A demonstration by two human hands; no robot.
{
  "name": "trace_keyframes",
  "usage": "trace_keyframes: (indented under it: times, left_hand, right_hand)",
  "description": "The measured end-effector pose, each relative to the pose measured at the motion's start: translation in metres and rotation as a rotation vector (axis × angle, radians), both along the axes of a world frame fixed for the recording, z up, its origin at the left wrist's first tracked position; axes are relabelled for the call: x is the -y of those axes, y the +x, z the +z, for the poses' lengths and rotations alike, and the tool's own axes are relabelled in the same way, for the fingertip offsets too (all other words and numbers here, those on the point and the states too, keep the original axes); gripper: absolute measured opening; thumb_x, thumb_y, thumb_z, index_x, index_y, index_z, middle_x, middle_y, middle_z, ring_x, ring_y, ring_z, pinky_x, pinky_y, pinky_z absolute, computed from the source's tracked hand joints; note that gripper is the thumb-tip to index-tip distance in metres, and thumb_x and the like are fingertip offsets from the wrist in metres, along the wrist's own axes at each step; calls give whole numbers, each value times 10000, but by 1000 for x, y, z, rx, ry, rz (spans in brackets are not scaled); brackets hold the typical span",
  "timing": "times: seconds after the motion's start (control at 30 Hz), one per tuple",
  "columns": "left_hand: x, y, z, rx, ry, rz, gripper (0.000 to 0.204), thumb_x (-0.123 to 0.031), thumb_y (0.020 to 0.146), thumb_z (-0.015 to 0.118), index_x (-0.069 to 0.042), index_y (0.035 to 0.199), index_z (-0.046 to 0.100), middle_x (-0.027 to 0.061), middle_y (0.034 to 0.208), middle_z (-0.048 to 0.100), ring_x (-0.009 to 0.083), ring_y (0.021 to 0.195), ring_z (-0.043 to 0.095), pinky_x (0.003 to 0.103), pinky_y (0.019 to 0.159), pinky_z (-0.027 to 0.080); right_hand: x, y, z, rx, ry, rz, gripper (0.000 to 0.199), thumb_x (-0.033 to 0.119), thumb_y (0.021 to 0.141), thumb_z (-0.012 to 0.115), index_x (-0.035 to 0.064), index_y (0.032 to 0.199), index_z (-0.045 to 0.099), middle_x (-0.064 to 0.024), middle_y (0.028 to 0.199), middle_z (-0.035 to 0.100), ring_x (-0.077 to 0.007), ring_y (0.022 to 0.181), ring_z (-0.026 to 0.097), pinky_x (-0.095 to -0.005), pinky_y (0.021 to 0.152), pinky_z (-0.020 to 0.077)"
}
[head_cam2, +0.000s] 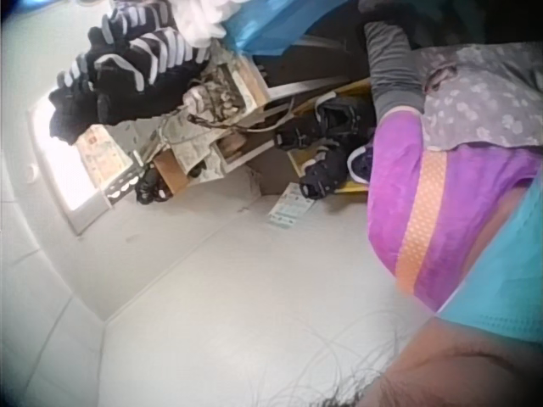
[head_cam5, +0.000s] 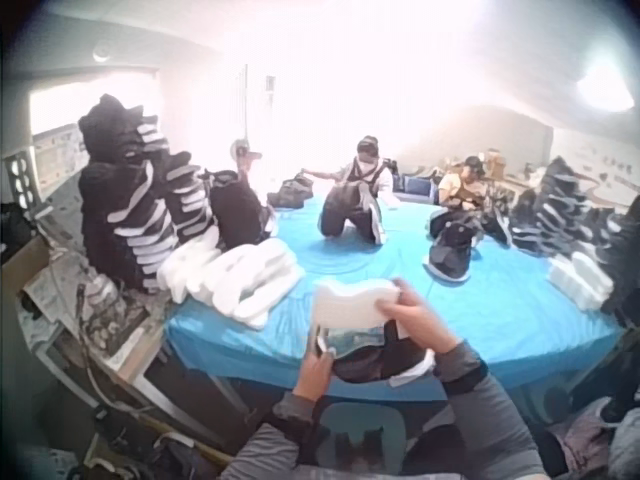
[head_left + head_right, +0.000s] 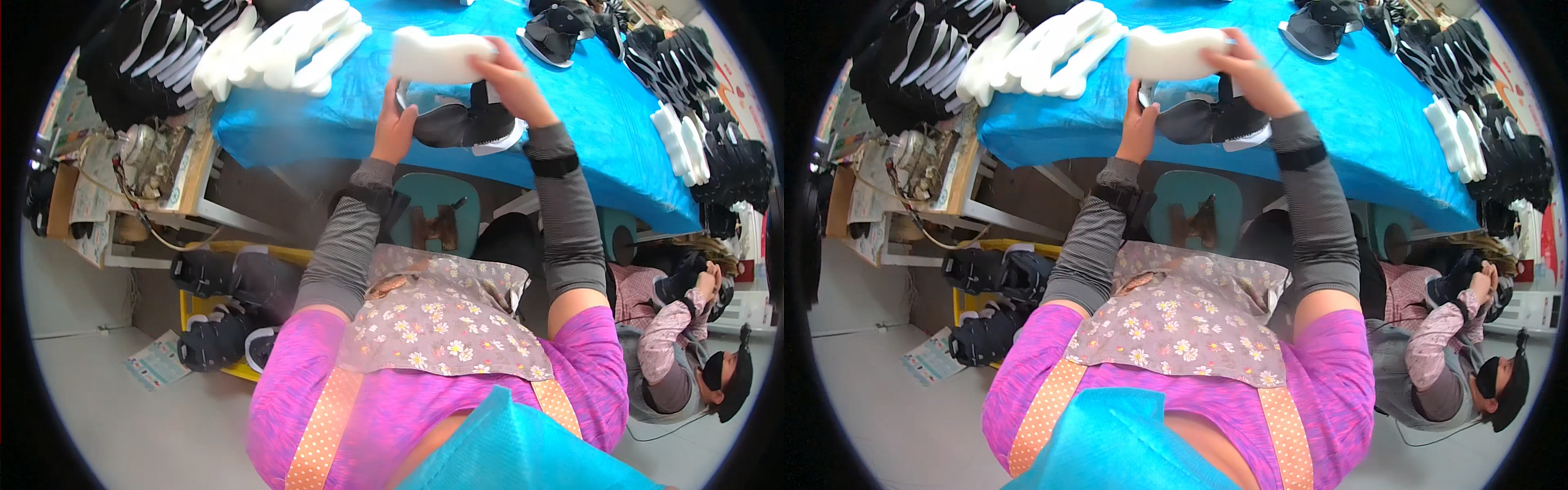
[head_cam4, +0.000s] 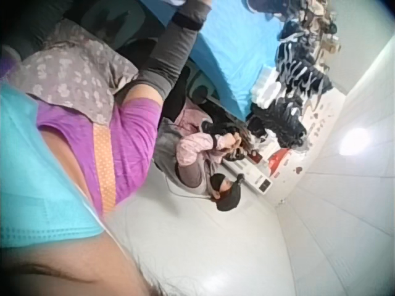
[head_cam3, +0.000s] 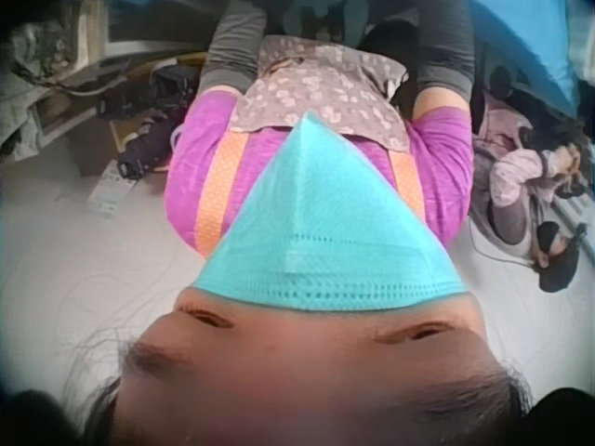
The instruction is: The person handles a black shoe upper, fits a white foam piece inside it, and aligns the components by hand.
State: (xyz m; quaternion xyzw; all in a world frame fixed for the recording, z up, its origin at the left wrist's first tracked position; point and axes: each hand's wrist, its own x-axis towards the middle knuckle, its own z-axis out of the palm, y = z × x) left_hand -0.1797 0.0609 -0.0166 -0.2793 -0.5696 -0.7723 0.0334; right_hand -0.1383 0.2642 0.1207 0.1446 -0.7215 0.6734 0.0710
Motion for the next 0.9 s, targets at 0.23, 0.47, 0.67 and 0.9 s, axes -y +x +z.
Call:
trace_keyframes:
  times: [0.23,0.47,0.67,0.9]
  left_hand:
    - [1,8,-2,-137,59,40,718,-18,842,477,-9,1506,203,198,1489,322,295,1392,307,374,1156,224]
    - [7,14,-4,-155,-16,-8,807,-11,840,492,-33,1540,91,152,1553,266,276,1439,252,368,1170,205]
    - [13,16,-5,-145,-54,1,799,-28,838,511,-60,1541,132,157,1549,275,287,1435,265,368,1166,216]
    - [11,18,-2,-147,-36,11,803,-41,819,518,-60,1537,160,154,1543,295,285,1416,302,362,1156,235]
  right_hand:
    - [-12,30,-24,-78,83,43,481,59,908,669,70,1326,431,-91,1206,596,-150,1140,542,-293,980,454]
    - [-2,38,-32,-130,323,-14,420,18,891,670,71,1272,502,-78,1210,620,-169,1139,564,-308,1007,445]
    - [7,39,-40,-191,450,-77,405,20,880,680,51,1249,514,-88,1206,632,-197,1135,580,-331,1008,444]
    - [12,43,-40,-211,434,-93,399,20,868,694,51,1232,530,-91,1184,641,-202,1125,593,-332,992,454]
